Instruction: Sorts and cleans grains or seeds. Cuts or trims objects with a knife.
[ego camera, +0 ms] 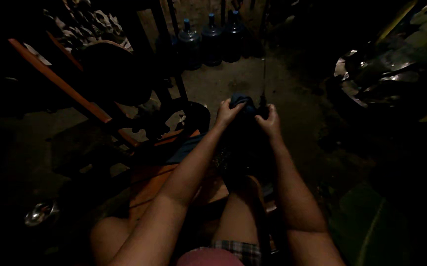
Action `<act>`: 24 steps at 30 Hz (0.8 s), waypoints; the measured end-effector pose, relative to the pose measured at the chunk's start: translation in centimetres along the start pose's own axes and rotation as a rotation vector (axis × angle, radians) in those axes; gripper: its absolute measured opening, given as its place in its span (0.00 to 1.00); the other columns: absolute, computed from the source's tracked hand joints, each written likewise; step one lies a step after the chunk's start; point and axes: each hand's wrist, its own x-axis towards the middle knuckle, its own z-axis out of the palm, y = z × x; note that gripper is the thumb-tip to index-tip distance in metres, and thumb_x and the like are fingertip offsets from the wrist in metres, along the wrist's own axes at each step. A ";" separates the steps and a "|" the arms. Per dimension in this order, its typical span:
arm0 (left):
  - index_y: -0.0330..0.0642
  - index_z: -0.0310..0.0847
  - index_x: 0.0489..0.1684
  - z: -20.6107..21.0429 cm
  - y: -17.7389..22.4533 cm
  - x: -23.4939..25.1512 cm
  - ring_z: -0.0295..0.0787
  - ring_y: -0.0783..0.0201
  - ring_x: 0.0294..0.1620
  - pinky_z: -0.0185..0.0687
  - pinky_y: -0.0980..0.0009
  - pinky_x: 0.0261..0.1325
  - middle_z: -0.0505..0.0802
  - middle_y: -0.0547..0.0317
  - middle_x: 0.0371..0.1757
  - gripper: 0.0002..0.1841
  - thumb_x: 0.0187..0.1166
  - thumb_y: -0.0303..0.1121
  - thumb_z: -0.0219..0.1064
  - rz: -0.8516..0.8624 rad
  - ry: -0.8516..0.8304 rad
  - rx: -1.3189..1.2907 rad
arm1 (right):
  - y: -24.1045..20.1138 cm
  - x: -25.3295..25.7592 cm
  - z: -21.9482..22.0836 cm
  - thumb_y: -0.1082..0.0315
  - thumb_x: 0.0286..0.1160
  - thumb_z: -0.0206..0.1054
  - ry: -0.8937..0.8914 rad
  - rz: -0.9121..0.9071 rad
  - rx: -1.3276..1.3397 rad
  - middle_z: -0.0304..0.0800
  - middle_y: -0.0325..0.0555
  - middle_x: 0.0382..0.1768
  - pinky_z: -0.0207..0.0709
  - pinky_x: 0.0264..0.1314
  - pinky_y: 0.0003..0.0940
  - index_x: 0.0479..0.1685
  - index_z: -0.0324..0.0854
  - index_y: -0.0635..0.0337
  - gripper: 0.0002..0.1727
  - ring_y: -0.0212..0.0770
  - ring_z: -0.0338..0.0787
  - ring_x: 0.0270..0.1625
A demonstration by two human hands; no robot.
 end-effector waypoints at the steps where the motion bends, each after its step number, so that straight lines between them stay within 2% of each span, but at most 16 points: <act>1: 0.33 0.82 0.66 -0.3 0.0 -0.1 0.82 0.51 0.69 0.79 0.55 0.73 0.83 0.39 0.71 0.24 0.81 0.43 0.73 0.052 -0.014 0.038 | -0.6 0.7 -1.0 0.74 0.75 0.63 0.004 -0.032 0.009 0.84 0.63 0.59 0.83 0.58 0.46 0.73 0.68 0.71 0.26 0.49 0.87 0.55; 3: 0.29 0.80 0.68 -0.9 -0.2 -0.1 0.81 0.49 0.73 0.78 0.55 0.75 0.80 0.37 0.75 0.29 0.80 0.47 0.74 0.168 -0.015 0.172 | -1.9 2.1 -3.2 0.72 0.76 0.63 0.015 -0.062 -0.010 0.84 0.61 0.57 0.84 0.48 0.44 0.73 0.68 0.69 0.26 0.45 0.87 0.46; 7: 0.24 0.80 0.67 -2.3 0.2 0.0 0.77 0.37 0.77 0.72 0.47 0.80 0.80 0.31 0.75 0.35 0.71 0.47 0.80 0.404 0.017 0.670 | -5.8 3.1 -7.3 0.71 0.80 0.61 0.036 -0.070 -0.180 0.85 0.63 0.60 0.82 0.54 0.49 0.74 0.72 0.68 0.23 0.49 0.89 0.50; 10: 0.27 0.84 0.61 -2.7 2.0 0.1 0.79 0.35 0.74 0.74 0.43 0.76 0.84 0.33 0.68 0.23 0.72 0.33 0.77 0.427 0.035 0.887 | -6.8 3.7 -9.5 0.69 0.80 0.60 0.112 -0.083 -0.275 0.86 0.65 0.59 0.81 0.58 0.54 0.71 0.75 0.69 0.22 0.54 0.89 0.53; 12: 0.31 0.85 0.61 -3.3 3.4 0.6 0.83 0.36 0.69 0.78 0.42 0.71 0.86 0.34 0.64 0.18 0.75 0.28 0.72 0.408 -0.001 0.895 | -7.0 4.2 -10.8 0.68 0.81 0.61 0.138 -0.056 -0.338 0.85 0.67 0.62 0.77 0.67 0.58 0.71 0.76 0.68 0.22 0.58 0.87 0.62; 14: 0.35 0.84 0.66 -4.2 5.9 1.0 0.83 0.37 0.70 0.79 0.44 0.71 0.86 0.34 0.66 0.18 0.78 0.26 0.68 0.409 0.029 0.819 | -7.4 4.7 -12.4 0.68 0.80 0.63 0.171 -0.059 -0.402 0.83 0.69 0.67 0.72 0.74 0.60 0.72 0.77 0.69 0.23 0.61 0.84 0.70; 15: 0.35 0.83 0.67 -4.6 7.5 1.0 0.82 0.38 0.71 0.78 0.45 0.73 0.86 0.35 0.67 0.18 0.78 0.26 0.68 0.454 0.085 0.766 | -7.4 4.9 -13.3 0.67 0.80 0.63 0.211 -0.093 -0.396 0.83 0.69 0.67 0.72 0.75 0.58 0.71 0.77 0.71 0.23 0.60 0.84 0.71; 17: 0.34 0.86 0.61 -5.1 9.1 1.0 0.82 0.39 0.72 0.78 0.48 0.74 0.87 0.36 0.66 0.16 0.75 0.25 0.68 0.624 0.189 0.692 | -7.0 5.0 -14.6 0.64 0.79 0.63 0.274 -0.124 -0.343 0.83 0.67 0.66 0.74 0.75 0.52 0.71 0.77 0.70 0.24 0.54 0.84 0.69; 18: 0.35 0.86 0.61 -5.1 9.1 1.0 0.81 0.38 0.73 0.76 0.45 0.74 0.86 0.36 0.68 0.17 0.74 0.26 0.69 0.652 0.145 0.744 | -6.9 5.0 -14.8 0.65 0.80 0.63 0.268 -0.079 -0.349 0.83 0.69 0.65 0.73 0.73 0.56 0.70 0.77 0.71 0.24 0.57 0.84 0.68; 19: 0.39 0.86 0.65 -5.1 8.7 1.1 0.79 0.36 0.74 0.74 0.40 0.74 0.85 0.36 0.70 0.19 0.74 0.27 0.71 0.616 0.020 0.856 | -6.7 4.9 -14.9 0.65 0.80 0.63 0.230 -0.017 -0.397 0.84 0.71 0.64 0.72 0.73 0.63 0.69 0.78 0.71 0.23 0.63 0.84 0.68; 21: 0.44 0.85 0.69 -5.3 8.5 1.7 0.80 0.36 0.74 0.68 0.35 0.75 0.87 0.39 0.70 0.19 0.79 0.31 0.69 0.507 -0.181 1.042 | -6.5 5.0 -15.5 0.66 0.79 0.65 0.163 0.060 -0.466 0.85 0.72 0.63 0.72 0.69 0.71 0.68 0.79 0.69 0.22 0.68 0.85 0.67; 22: 0.44 0.85 0.69 -5.7 9.1 2.0 0.81 0.36 0.73 0.69 0.35 0.74 0.88 0.39 0.68 0.18 0.82 0.32 0.66 0.513 -0.158 1.045 | -6.6 5.0 -15.7 0.66 0.78 0.65 0.177 0.051 -0.463 0.85 0.71 0.62 0.73 0.67 0.70 0.67 0.80 0.68 0.21 0.67 0.86 0.65; 24: 0.42 0.87 0.65 -6.4 11.1 1.9 0.82 0.37 0.71 0.74 0.37 0.71 0.90 0.41 0.65 0.16 0.82 0.33 0.64 0.628 0.032 0.962 | -7.2 4.6 -16.3 0.64 0.80 0.66 0.230 -0.004 -0.408 0.81 0.71 0.68 0.71 0.73 0.66 0.67 0.80 0.69 0.22 0.64 0.82 0.70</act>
